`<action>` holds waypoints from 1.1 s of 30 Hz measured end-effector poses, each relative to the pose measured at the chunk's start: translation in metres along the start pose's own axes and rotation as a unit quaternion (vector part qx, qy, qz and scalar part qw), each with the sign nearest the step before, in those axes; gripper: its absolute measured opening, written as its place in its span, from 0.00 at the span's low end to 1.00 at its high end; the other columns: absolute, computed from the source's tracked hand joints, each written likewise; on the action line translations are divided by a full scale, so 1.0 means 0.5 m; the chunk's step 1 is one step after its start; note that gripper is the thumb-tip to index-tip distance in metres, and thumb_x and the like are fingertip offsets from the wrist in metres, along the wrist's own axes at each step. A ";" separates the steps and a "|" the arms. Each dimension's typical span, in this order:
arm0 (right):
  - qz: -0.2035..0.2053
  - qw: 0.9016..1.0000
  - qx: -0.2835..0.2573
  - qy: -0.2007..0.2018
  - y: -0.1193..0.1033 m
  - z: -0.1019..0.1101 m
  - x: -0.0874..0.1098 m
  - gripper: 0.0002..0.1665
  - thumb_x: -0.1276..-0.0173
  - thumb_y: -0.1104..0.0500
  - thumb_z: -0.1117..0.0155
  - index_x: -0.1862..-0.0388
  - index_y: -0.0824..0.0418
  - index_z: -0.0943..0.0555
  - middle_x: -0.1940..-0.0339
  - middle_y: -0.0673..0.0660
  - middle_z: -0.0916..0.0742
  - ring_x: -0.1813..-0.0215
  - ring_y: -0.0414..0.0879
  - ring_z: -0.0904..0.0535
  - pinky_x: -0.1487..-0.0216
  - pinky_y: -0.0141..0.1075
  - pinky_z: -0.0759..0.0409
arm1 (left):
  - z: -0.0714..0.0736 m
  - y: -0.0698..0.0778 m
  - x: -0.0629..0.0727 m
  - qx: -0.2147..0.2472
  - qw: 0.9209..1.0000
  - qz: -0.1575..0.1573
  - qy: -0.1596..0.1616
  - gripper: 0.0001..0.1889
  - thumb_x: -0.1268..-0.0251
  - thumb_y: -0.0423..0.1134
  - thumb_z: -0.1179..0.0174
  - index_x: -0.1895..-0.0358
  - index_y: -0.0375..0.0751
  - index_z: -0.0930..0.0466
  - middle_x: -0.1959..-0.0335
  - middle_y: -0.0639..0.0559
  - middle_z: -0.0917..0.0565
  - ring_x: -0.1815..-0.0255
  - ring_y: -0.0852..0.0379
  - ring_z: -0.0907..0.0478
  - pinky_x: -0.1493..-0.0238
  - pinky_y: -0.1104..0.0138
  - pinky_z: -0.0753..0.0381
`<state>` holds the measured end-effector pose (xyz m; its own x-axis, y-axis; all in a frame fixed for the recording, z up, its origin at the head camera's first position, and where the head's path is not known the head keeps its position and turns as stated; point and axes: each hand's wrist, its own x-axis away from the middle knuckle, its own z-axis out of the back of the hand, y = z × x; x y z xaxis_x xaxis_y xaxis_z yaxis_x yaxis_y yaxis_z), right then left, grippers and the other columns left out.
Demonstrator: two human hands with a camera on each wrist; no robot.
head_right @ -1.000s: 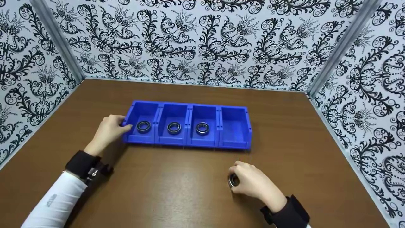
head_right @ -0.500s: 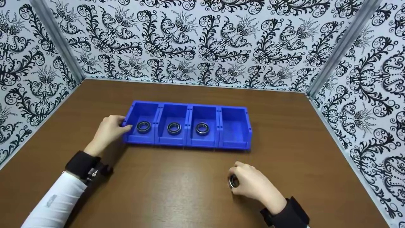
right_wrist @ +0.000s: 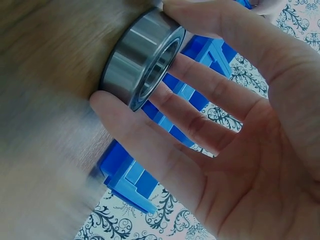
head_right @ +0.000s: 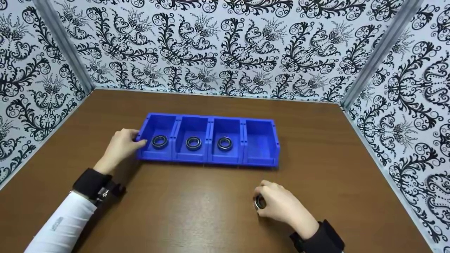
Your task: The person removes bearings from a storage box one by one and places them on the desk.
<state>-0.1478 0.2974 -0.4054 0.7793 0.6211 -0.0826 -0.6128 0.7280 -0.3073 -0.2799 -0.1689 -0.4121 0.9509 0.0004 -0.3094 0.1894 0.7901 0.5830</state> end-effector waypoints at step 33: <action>-0.010 1.000 -0.002 -0.011 -0.008 0.006 0.004 0.22 0.48 0.58 0.19 0.53 0.58 0.13 0.57 0.49 0.17 0.58 0.47 0.17 0.61 0.42 0.19 | 0.000 0.000 0.000 0.000 1.000 0.018 -0.011 0.07 0.47 0.35 0.34 0.65 0.37 0.12 0.72 0.41 0.15 0.74 0.45 0.25 0.68 0.45 0.23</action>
<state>-0.1441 0.2963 -0.4016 0.7879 0.6132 -0.0559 -0.5972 0.7390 -0.3118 -0.2799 -0.1690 -0.4122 0.9625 0.0157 -0.2709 0.1544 0.7893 0.5943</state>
